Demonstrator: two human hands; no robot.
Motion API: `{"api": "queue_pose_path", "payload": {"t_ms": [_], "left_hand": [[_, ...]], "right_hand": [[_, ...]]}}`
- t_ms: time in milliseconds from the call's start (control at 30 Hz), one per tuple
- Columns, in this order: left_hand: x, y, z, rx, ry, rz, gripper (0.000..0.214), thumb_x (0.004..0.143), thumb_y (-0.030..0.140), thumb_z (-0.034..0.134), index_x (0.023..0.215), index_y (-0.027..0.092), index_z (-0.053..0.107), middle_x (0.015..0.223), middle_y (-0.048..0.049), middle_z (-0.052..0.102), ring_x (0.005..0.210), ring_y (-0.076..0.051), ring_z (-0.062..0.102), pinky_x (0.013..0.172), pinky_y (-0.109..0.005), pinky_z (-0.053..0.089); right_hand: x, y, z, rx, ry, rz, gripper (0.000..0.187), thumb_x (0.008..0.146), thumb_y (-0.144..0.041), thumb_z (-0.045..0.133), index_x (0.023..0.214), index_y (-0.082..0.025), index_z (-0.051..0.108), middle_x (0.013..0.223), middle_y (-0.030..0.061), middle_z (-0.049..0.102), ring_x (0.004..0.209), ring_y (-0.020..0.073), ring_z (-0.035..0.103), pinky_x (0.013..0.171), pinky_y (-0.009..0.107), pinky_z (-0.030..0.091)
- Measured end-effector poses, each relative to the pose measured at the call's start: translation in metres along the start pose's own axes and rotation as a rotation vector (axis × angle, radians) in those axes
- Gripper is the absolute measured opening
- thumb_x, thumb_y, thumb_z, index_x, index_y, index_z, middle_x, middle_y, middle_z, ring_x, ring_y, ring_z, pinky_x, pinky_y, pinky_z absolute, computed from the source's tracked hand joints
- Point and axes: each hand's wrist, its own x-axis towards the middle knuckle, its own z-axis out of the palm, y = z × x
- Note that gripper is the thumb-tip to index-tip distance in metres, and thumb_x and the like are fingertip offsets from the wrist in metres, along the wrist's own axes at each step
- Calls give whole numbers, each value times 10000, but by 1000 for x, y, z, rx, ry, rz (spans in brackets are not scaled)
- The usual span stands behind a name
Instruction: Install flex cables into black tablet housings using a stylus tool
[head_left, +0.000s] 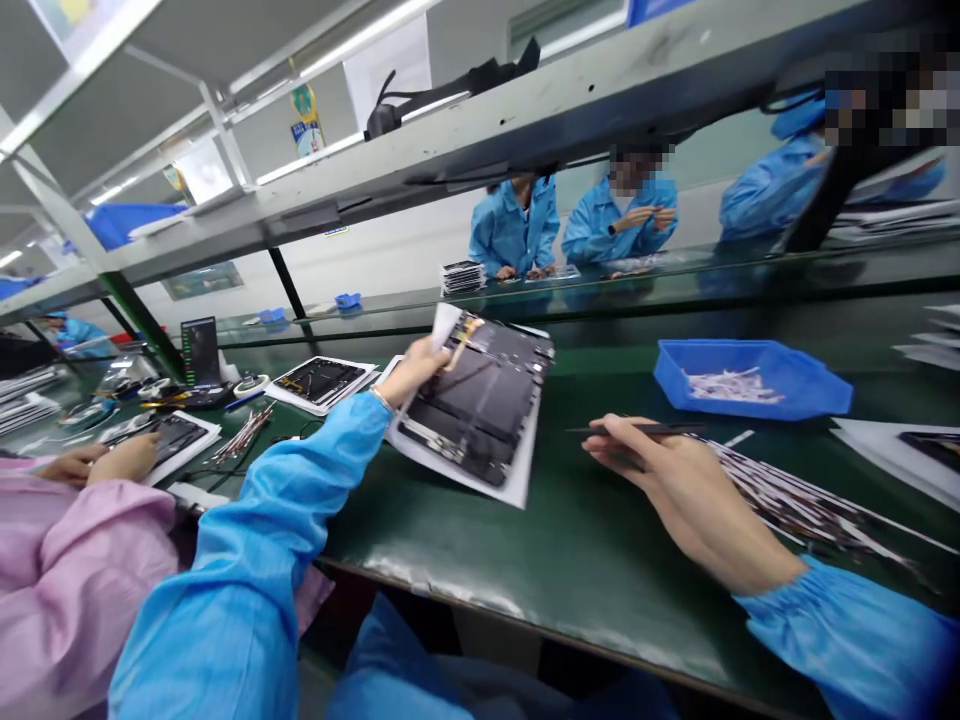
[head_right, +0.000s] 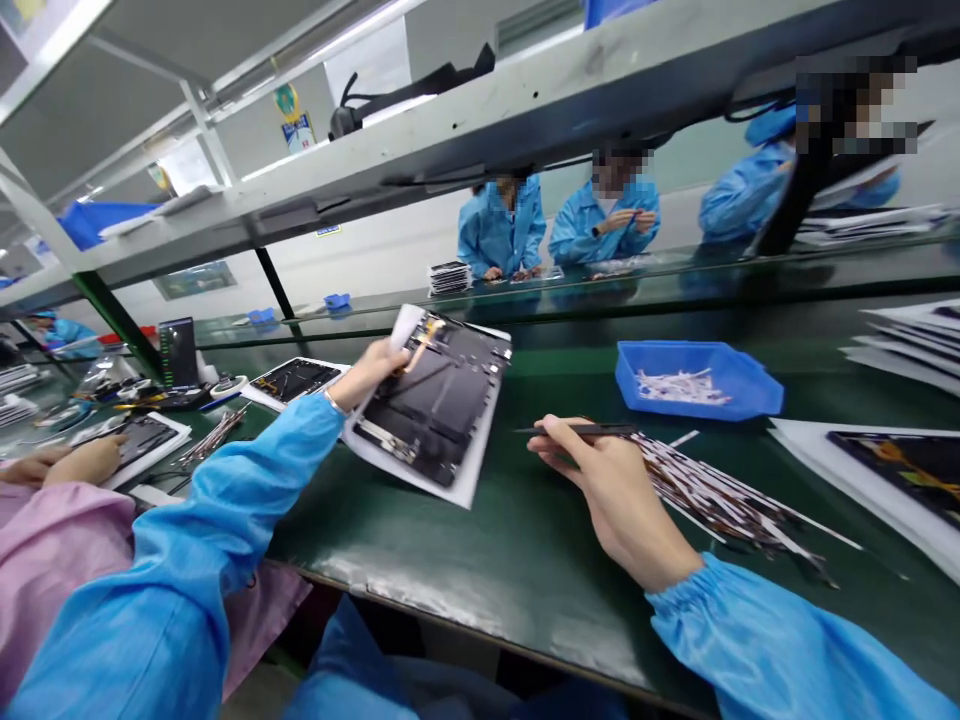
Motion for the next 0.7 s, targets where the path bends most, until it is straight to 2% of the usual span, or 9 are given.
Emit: {"api": "queue_pose_path", "payload": {"t_ms": [133,200,267,400,467,533,600,633,700], "left_hand": [[27,-19,-58,98,106,-110,223,943,309,608,1052,116,631,1064,-62,659,983,-209,634,910,-401,510],[32,-32,-73,151,115,-177,258,950,358,607,1029,114,637,1029,-56,658,935,-203,645,860,-394,539],[34,-43,-78,210,116,-221,274,952,369,606,1045,113,636,1031,-55,655,925,-203,648,835,-384,554],[35,-52,-74,349,105,-227,280,952,354,610,1105,120,628,1097,-67,645,973,-216,644,858,-404,558],[32,-48,-71,437,130,-183,303,941,320,620,1175,127,611,1199,-96,620,1091,-257,611,948,-472,516],[26,-38,-68,538,176,-101,431,918,250,621,1316,106,536,1376,-177,517,1300,-352,462,1074,-587,372],[16,-23,-59,625,184,15,592,896,192,593,1444,66,407,1516,-250,342,1441,-415,221,1138,-652,186],[8,-13,-51,646,157,77,634,892,183,575,1476,59,364,1552,-252,281,1468,-416,135,1152,-647,127],[-14,8,-24,675,29,236,613,912,212,532,1491,94,367,1574,-205,278,1486,-375,111,1179,-596,114]], "right_hand": [[-3,-4,4,-4,-44,22,536,474,-639,886,758,-203,757,804,53,719,807,206,671,798,324,586],[-3,-5,5,-8,-68,29,558,483,-651,880,774,-191,758,814,61,721,806,198,668,783,307,584],[-2,-4,6,-12,-77,32,572,490,-650,878,800,-183,760,814,63,721,801,189,667,768,288,579],[0,-1,2,-30,-72,25,573,532,-652,860,833,-175,764,813,65,716,804,181,665,755,269,572],[3,3,-1,-45,-80,19,533,590,-639,840,848,-179,767,825,65,714,812,182,665,758,276,571],[8,7,-2,-54,-85,-3,485,648,-621,813,856,-186,769,863,68,715,847,190,665,776,290,569],[13,7,2,-50,-88,-34,452,686,-610,791,863,-194,769,935,73,719,917,203,662,826,310,560],[13,5,5,-42,-93,-48,436,703,-601,782,869,-198,767,977,74,720,958,208,659,863,323,549],[7,-6,10,-16,-111,-86,395,743,-573,763,882,-203,757,1033,72,723,1024,210,652,944,351,514]]}}
